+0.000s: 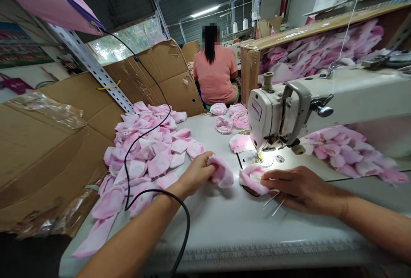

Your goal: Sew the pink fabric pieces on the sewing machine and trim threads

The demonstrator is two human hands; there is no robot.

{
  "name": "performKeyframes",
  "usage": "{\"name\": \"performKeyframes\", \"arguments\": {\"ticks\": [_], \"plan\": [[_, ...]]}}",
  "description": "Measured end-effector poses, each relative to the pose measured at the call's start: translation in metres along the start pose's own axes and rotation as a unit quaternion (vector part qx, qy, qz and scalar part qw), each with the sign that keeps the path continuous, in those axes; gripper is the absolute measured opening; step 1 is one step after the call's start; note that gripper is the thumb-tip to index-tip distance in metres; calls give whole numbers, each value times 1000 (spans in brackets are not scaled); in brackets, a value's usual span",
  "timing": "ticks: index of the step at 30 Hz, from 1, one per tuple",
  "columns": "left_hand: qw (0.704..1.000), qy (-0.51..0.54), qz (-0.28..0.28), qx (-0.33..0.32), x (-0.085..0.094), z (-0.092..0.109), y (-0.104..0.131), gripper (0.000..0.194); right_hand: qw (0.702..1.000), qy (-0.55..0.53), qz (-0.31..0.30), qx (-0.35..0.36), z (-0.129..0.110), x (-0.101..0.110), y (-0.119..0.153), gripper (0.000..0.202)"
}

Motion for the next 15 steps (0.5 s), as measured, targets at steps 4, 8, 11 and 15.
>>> {"name": "performKeyframes", "arguments": {"ticks": [4, 8, 11, 15], "plan": [[999, 12, 36, -3, 4, 11, -24, 27, 1000, -12, 2, -4, 3, -4, 1, 31], [997, -34, 62, -20, 0, 23, -73, 26, 1000, 1, 9, 3, 4, -3, -1, 29], [994, -77, 65, -29, -6, 29, -104, 21, 1000, 10, -3, 10, 2, -3, -3, 28], [993, -96, 54, -43, -4, 43, -101, 17, 1000, 27, 6, 2, 4, 1, -8, 26]]}}
Point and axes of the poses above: each hand's wrist, its own y-axis away from the middle knuckle, its own x-axis out of the back of the hand, z = x × y, the point moved 10 cm from there along -y, towards the middle knuckle, and after that the axes turned 13 degrees about y, right-handed, at the moved point
